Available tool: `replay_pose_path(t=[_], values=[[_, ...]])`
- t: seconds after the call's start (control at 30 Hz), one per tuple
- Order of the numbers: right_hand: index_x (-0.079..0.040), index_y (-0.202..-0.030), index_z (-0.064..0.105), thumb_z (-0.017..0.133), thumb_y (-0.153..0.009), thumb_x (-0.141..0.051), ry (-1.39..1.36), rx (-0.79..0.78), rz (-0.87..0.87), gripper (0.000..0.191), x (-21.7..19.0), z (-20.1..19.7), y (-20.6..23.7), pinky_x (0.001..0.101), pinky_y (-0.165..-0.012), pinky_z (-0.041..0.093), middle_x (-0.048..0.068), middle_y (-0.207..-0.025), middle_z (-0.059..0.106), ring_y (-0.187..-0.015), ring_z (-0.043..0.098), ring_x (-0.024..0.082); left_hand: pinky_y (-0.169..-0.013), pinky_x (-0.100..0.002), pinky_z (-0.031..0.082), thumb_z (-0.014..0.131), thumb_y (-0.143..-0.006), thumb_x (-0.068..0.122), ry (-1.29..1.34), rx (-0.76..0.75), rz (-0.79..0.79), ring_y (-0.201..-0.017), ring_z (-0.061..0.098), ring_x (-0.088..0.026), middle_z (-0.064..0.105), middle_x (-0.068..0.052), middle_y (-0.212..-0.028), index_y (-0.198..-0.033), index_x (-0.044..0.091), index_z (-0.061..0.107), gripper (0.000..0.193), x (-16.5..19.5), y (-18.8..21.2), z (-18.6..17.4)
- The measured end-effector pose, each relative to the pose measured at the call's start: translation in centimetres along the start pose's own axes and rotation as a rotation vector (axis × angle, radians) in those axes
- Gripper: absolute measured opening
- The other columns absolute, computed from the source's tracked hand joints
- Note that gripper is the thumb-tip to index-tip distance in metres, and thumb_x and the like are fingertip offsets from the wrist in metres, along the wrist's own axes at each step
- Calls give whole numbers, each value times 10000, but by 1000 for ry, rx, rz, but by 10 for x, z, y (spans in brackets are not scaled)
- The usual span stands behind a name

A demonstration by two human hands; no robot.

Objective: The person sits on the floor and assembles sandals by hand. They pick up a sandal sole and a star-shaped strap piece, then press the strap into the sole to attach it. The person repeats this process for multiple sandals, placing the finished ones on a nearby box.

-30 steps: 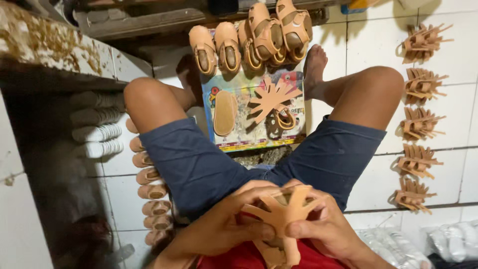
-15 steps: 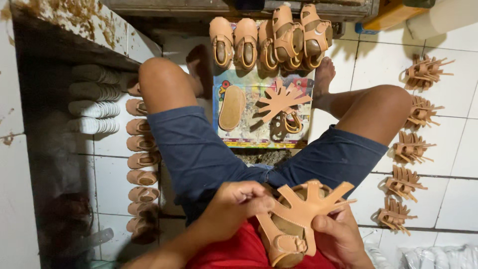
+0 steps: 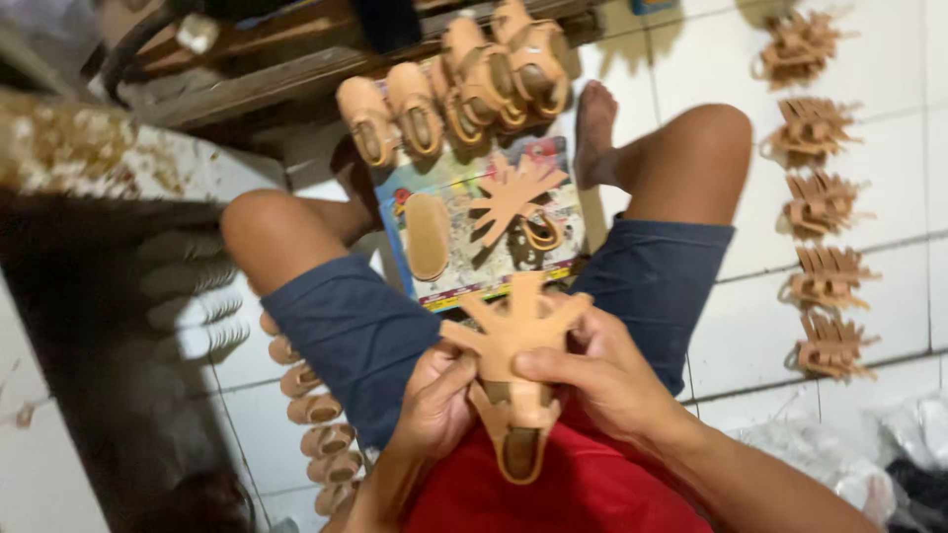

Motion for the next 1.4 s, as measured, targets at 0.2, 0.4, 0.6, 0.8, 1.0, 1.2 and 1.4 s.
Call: replay_pose_path(t=[0.2,0.4,0.6,0.8,1.0,1.2,1.4], values=[[33,-1199,627,789,-830,-59,69,-17,-29,414,-7,5,0,291,-826,536,50,-1018,702,-914,651,109,-1042,-399,486,619,-1020,146,-13,-52,53,-1164,647,-250,675,-157,-1264,-1314,-44,581,352,4,-6,6],[27,-1273,582,783,-825,-54,-119,-77,5,497,10,-10,4,362,-905,536,107,-1135,686,-1020,664,183,-979,-349,515,609,-989,119,-78,-31,-3,-1075,663,-190,692,-104,-1173,-1244,-16,605,289,8,0,16],[12,-1342,507,857,-788,-183,-333,-85,99,684,46,-44,19,458,-1024,497,169,-1259,652,-1162,651,295,-730,-236,505,620,-1019,131,-531,13,-77,-803,606,-78,679,-22,-918,-1042,-10,662,149,19,22,34],[15,-1382,498,886,-790,-191,-344,-49,69,737,62,-68,29,451,-1005,491,163,-1256,646,-1146,641,287,-717,-218,494,621,-1023,155,-462,-29,-116,-777,585,-54,650,7,-874,-1017,15,651,143,15,21,42],[30,-1347,523,917,-737,-239,-257,-57,46,774,61,-70,39,469,-999,497,179,-1236,637,-1146,636,311,-809,-233,510,648,-1042,150,-551,-98,-21,-885,599,-76,657,-24,-982,-1085,-9,670,167,19,25,49],[114,-1214,615,956,-754,-304,-22,-174,-137,709,41,-72,54,473,-993,513,173,-1224,600,-1148,633,332,-1097,-285,427,779,-949,148,-302,-459,-178,-1290,452,-126,435,-67,-1471,-1640,94,315,833,8,8,66],[102,-1332,580,953,-651,-247,155,-145,7,852,25,-61,55,451,-998,528,212,-1225,691,-1120,683,314,-1266,-364,308,885,-871,157,-141,-728,-381,-1535,342,-192,325,-63,-1680,-1705,225,131,1127,3,-15,98]])
Point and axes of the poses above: each hand's wrist, its own y-axis away from the middle knuckle, its own z-axis out of the palm, x = y × z, the point moved 7 cm from there along -y, towards the middle knuckle
